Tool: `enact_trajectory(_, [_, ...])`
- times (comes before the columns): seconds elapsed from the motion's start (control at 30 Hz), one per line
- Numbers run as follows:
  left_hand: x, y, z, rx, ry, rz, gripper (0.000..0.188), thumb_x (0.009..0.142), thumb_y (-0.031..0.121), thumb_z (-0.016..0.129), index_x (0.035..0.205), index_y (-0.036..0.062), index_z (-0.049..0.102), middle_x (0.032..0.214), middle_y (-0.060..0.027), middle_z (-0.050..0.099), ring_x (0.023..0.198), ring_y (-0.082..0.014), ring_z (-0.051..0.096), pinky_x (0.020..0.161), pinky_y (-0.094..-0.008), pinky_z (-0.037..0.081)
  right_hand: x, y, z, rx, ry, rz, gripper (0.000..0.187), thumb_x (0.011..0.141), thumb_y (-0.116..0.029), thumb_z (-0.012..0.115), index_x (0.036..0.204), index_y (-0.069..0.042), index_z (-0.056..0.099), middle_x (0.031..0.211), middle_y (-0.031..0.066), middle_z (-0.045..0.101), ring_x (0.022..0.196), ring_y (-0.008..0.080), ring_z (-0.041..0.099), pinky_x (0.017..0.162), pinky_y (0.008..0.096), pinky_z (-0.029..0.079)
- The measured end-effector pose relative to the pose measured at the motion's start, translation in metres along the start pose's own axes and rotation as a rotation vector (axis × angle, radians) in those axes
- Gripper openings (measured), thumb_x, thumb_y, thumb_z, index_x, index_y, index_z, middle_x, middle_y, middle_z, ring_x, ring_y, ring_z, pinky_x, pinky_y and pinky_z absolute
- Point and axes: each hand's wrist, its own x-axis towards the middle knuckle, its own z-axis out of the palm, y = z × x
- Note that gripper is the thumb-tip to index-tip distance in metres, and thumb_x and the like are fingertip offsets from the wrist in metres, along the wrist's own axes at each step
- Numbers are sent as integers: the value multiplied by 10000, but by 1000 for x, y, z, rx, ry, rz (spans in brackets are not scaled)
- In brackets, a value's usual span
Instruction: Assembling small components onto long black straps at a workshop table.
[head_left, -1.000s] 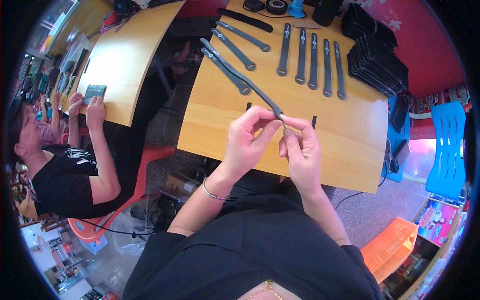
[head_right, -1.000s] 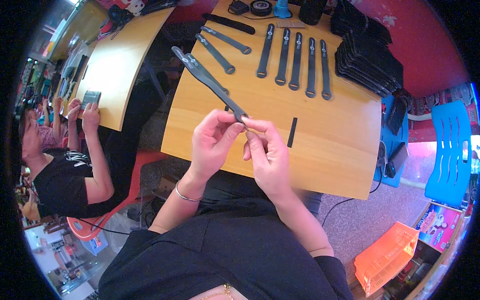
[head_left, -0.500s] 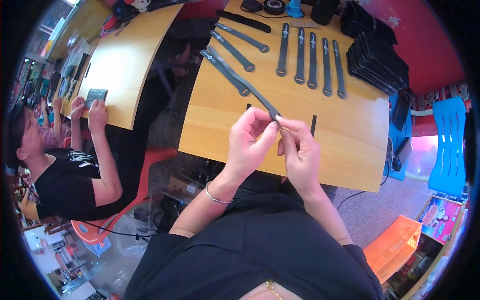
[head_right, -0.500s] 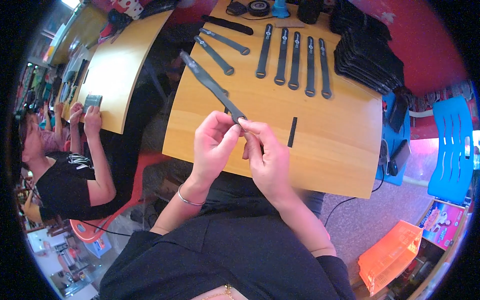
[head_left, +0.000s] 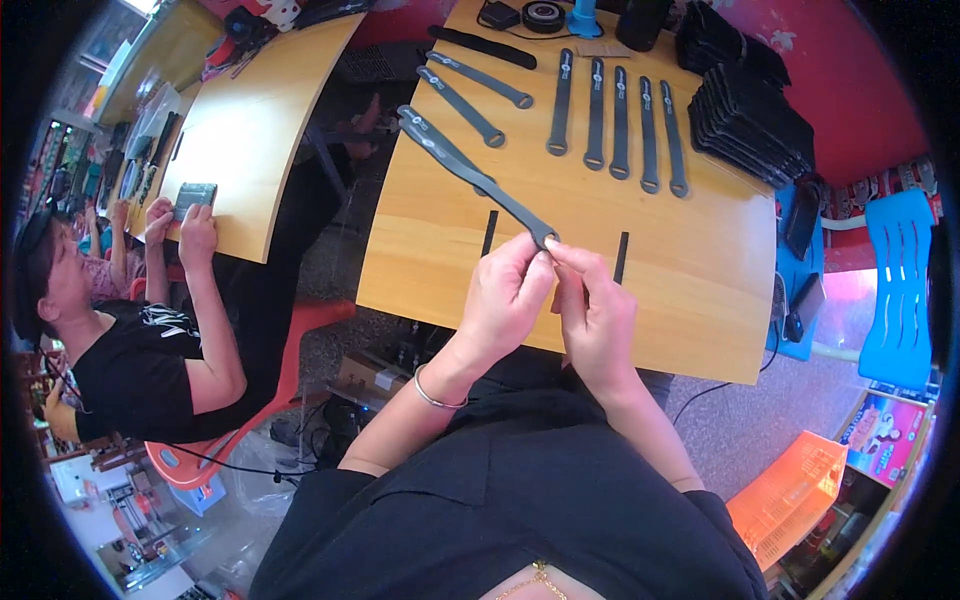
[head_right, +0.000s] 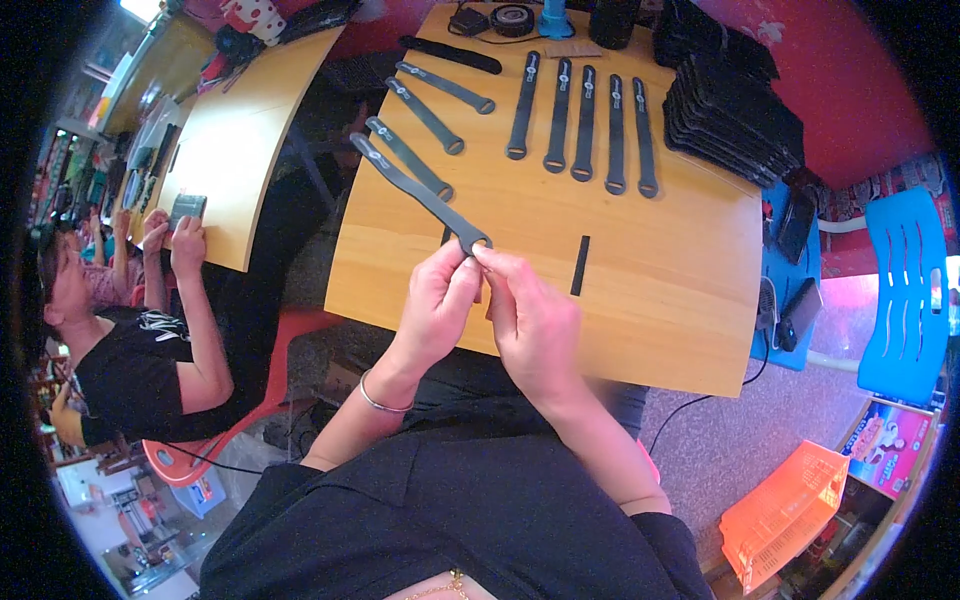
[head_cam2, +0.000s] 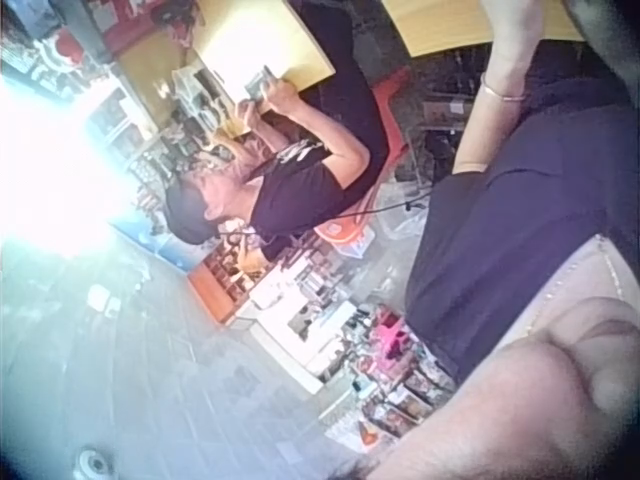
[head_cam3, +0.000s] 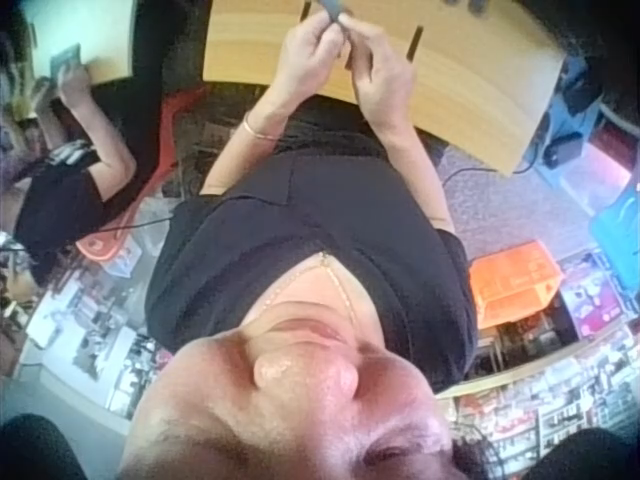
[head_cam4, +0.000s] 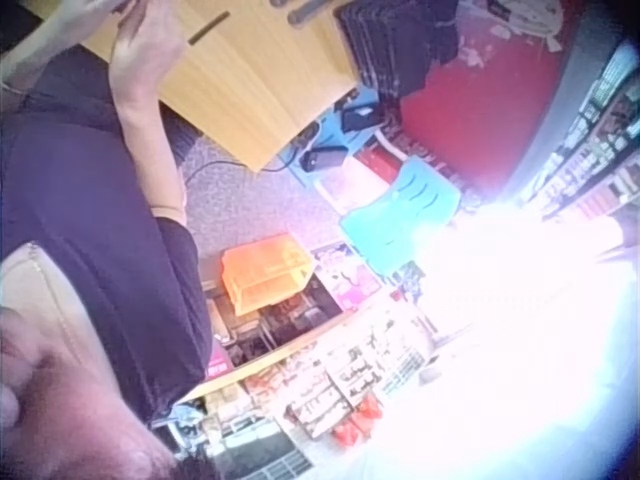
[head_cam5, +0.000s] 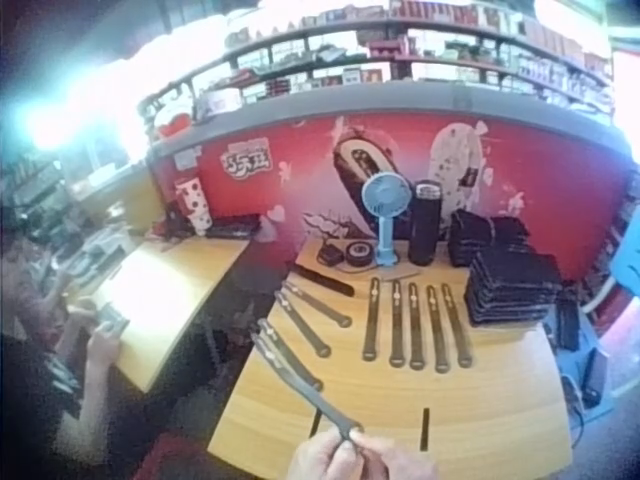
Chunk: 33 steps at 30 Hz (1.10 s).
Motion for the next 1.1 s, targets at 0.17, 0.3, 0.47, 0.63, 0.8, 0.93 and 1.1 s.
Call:
enact_trajectory(0.17, [3,-6,2,-19,-9,3,159,916,97,431,877,10,558,670,30,489,603,-37,434,522,-208,365,-2,3,-2,14,1,35,274,837,12,581,1091,-92,587,623,61,574,503,150,560,466,282,422])
enact_trajectory(0.3, [6,-7,1,5,-5,4,132,869,66,451,830,-1,558,635,-38,505,572,-100,462,512,-257,375,-1,5,-4,56,-19,110,257,851,8,571,1082,-100,590,575,61,543,487,141,548,457,272,406])
enact_trajectory(0.47, [10,-6,-2,174,17,148,114,844,24,458,841,-8,568,639,-28,489,590,-86,439,522,-247,358,-3,9,-1,134,-31,156,255,859,20,558,1084,-96,589,568,49,522,487,111,523,455,254,394])
enact_trajectory(0.63, [13,-8,-9,153,-62,108,112,813,14,458,820,-20,565,622,-54,483,585,-112,447,522,-265,363,-3,9,1,348,-21,266,229,885,25,527,1080,-77,588,591,-7,494,522,47,455,475,211,367])
enact_trajectory(0.8, [18,-13,-17,174,-142,121,126,813,21,448,797,-14,569,618,-33,489,588,-95,450,522,-254,365,-4,10,0,469,-43,311,211,906,11,499,1087,-68,575,585,-30,456,512,33,407,481,193,324])
enact_trajectory(0.93, [21,-15,-25,77,-202,122,133,767,54,484,660,-15,446,566,-95,417,518,-185,420,485,-314,335,-3,5,-2,636,-102,390,193,922,-13,479,1094,-57,553,582,-41,422,514,36,395,484,185,305])
enact_trajectory(1.1, [25,-14,-38,-47,-332,103,152,782,49,496,651,-8,445,564,-67,397,531,-148,389,487,-291,323,-3,-3,-9,760,-168,508,185,928,-38,478,1101,-55,541,599,-48,429,535,35,401,496,176,305])
